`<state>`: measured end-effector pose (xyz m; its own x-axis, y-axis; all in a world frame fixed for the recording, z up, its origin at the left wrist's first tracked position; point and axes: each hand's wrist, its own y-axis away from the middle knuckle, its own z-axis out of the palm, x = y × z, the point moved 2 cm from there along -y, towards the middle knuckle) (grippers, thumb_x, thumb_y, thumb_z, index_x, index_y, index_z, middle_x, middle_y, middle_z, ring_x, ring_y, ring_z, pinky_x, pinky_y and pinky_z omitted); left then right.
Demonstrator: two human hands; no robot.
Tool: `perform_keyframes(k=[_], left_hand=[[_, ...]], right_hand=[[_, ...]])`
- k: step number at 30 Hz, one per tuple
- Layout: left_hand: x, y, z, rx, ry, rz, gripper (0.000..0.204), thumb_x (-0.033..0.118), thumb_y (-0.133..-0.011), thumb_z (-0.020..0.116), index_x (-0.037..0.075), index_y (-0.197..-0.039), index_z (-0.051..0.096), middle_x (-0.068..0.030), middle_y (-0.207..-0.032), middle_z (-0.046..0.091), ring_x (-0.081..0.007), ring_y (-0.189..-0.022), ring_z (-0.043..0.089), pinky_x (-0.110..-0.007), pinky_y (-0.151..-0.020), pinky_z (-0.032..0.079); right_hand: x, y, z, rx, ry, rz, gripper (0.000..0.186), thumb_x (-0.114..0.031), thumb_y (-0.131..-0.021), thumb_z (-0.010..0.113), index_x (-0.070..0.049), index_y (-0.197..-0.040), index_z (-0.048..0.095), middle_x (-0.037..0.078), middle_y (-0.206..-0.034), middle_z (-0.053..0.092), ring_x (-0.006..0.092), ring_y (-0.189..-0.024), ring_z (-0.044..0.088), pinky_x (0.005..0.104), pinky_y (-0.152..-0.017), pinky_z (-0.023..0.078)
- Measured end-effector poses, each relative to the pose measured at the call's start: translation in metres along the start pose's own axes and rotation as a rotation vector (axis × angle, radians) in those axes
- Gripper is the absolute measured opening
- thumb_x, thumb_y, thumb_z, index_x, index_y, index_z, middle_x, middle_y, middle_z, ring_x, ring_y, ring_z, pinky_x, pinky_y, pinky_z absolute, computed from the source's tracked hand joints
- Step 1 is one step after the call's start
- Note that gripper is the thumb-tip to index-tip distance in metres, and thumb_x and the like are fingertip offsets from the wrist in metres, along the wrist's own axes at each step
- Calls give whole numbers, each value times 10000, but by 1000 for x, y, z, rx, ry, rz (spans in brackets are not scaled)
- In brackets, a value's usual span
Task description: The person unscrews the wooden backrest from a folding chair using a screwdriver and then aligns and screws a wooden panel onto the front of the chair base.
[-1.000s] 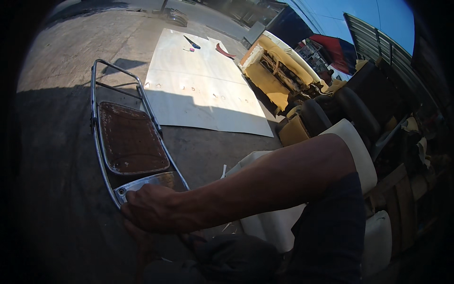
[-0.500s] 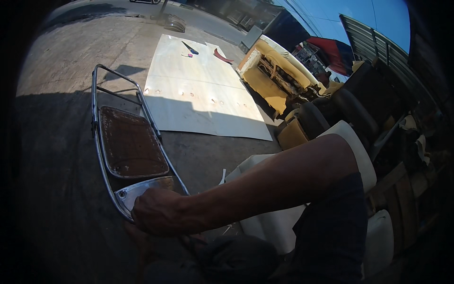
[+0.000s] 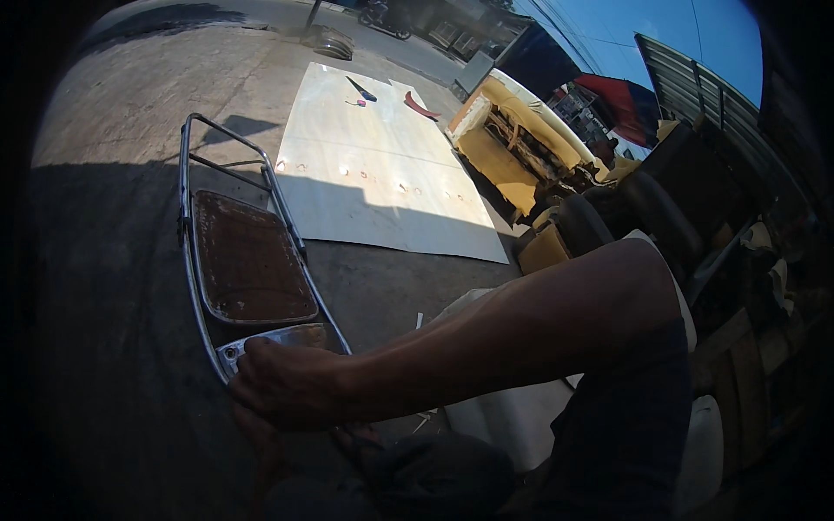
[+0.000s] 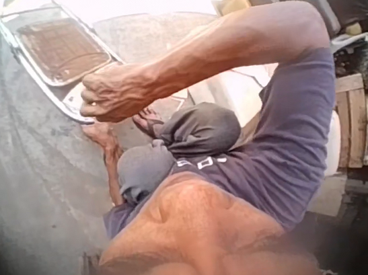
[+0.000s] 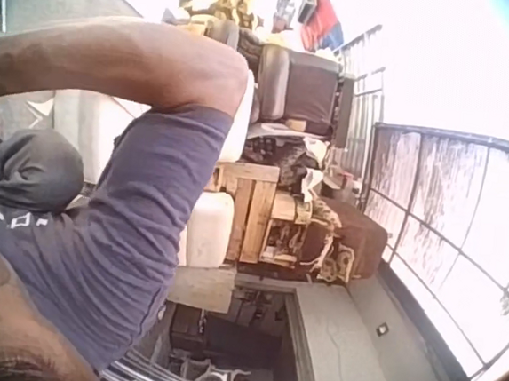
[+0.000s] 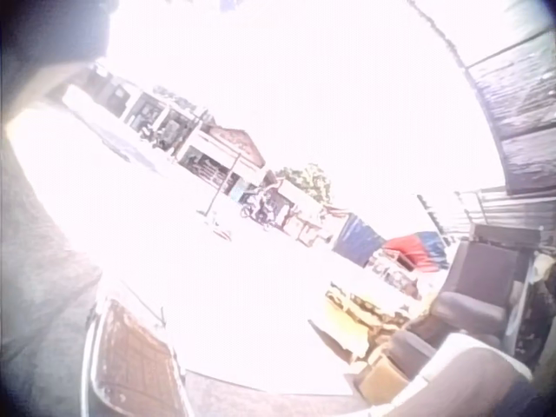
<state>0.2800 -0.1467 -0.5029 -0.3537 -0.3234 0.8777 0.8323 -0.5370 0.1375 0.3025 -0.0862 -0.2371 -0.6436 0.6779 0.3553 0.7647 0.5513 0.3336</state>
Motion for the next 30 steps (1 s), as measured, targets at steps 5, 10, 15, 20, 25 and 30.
perform_keyframes(k=[5,10,15,20,25,30], left_hand=[[0,-4,-20,134,-32,-93,347,4,-845,672,-55,-1182,618,-137,-1114,686,-222,-980,670,-375,-875,538],[-2,-2,0,189,-128,-51,369,67,-812,741,-82,-1130,626,-170,-1020,716,-227,-939,697,-375,-844,537],[1,-2,-23,236,-107,-75,390,69,-828,719,-55,-1183,616,-155,-1038,714,-231,-935,697,-369,-853,536],[13,2,-9,218,-196,-50,388,77,-822,713,-70,-1165,608,-210,-1021,717,-291,-932,721,-393,-851,540],[22,0,-27,248,-258,-89,426,78,-821,713,-71,-1204,599,-175,-1057,713,-238,-954,696,-371,-865,538],[9,4,2,168,-164,-85,418,80,-829,708,-76,-1200,595,-167,-1050,711,-223,-960,689,-366,-875,534]], right_hand=[[20,-16,1,-340,-783,451,236,-164,-960,607,59,-1012,552,192,-763,612,313,-611,678,400,-500,554],[12,3,-25,-157,-138,93,253,-194,-964,610,44,-1043,581,128,-814,658,252,-715,690,374,-540,553],[31,-21,-27,-602,-492,442,281,-203,-1008,583,61,-1102,584,149,-883,632,243,-734,663,372,-521,537],[11,-1,-6,-277,-155,-5,372,-244,-1052,533,66,-1259,532,233,-962,646,244,-621,637,404,-486,535],[15,-22,-11,-357,-553,260,307,-202,-1067,496,69,-1200,558,239,-918,638,197,-537,592,337,-423,499],[13,-2,-12,-635,-481,262,292,-184,-1059,506,50,-1233,532,254,-947,637,197,-570,606,314,-432,502]])
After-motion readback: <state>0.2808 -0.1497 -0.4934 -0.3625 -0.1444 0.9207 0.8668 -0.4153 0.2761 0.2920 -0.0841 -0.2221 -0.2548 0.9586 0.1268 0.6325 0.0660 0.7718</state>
